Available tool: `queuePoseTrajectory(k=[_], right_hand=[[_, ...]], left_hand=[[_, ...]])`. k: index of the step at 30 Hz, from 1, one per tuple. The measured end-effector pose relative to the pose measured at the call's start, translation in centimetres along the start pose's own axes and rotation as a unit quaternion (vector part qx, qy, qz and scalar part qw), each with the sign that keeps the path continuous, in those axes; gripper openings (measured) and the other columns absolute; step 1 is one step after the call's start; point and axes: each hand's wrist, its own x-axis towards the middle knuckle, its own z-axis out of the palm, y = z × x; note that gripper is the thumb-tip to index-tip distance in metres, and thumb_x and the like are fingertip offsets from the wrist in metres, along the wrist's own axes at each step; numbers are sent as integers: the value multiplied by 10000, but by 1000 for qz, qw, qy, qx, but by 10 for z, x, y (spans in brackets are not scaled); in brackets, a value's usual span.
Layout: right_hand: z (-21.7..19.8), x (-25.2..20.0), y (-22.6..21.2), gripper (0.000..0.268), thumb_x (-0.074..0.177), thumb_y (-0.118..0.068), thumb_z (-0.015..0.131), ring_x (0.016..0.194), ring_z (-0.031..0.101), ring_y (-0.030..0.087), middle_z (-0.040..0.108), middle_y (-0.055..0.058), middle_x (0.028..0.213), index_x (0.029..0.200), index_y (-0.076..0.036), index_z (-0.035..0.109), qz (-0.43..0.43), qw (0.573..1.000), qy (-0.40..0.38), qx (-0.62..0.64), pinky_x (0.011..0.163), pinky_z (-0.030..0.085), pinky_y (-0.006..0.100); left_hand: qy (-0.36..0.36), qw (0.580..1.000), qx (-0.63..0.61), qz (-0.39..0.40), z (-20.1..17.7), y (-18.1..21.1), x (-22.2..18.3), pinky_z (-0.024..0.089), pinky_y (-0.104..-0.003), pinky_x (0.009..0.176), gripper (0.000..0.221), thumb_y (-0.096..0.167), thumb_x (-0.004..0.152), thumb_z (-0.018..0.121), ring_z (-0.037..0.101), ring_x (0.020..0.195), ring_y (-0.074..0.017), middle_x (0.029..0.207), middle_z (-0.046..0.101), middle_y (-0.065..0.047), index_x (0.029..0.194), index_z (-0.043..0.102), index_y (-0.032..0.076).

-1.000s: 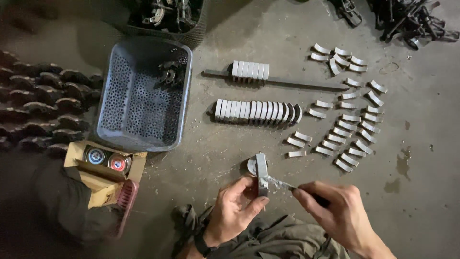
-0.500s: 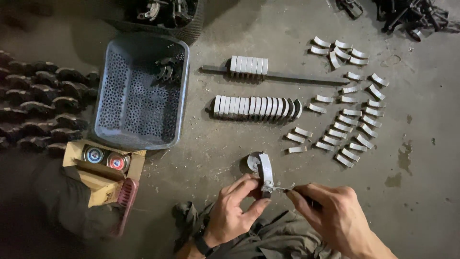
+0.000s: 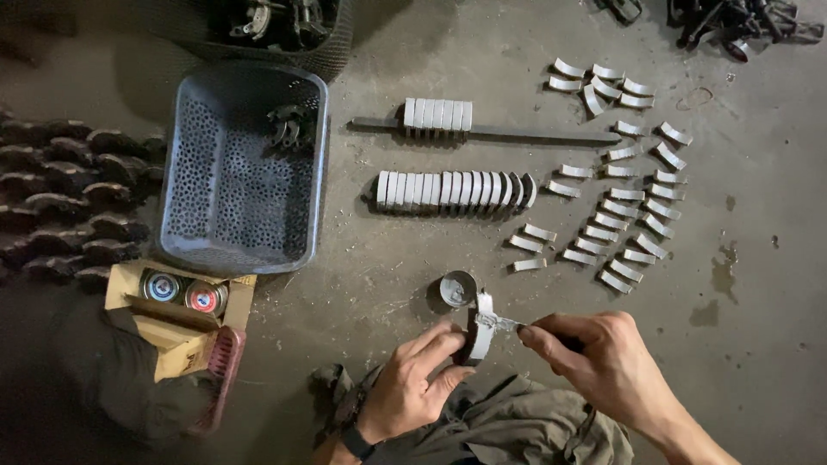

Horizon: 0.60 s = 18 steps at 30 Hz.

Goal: The recorder is applying lubricant to curved metal bearings organized on a workshop floor.

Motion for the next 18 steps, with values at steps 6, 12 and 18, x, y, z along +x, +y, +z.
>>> queuePoseTrajectory(k=[6, 12, 18], right_hand=[[-6, 12, 6, 272, 884, -359, 754, 417, 463, 134, 616, 61, 479, 986, -145, 887, 63, 997, -44, -3, 422, 399, 360], [-5, 24, 37, 333, 923, -324, 760, 451, 438, 113, 577, 64, 501, 810, -34, 878, 80, 992, -82, 60, 427, 348, 336], [28, 9, 56, 162, 909, -138, 688, 454, 577, 59, 713, 4, 571, 856, -71, 825, -182, 966, 129, 128, 384, 451, 263]], left_hand=[[-6, 999, 41, 23, 3, -12, -7, 567, -430, 769, 275, 148, 979, 716, 699, 962, -413, 1136, 677, -193, 1163, 613, -29], [-13, 997, 45, 58, 5, -16, -5, 581, -408, 789, 281, 176, 973, 724, 704, 981, -380, 1120, 681, -195, 1132, 610, -26], [-21, 939, -337, -62, 13, -40, -4, 604, -319, 857, 325, 206, 1047, 679, 686, 903, -133, 998, 689, -63, 1255, 611, -34]])
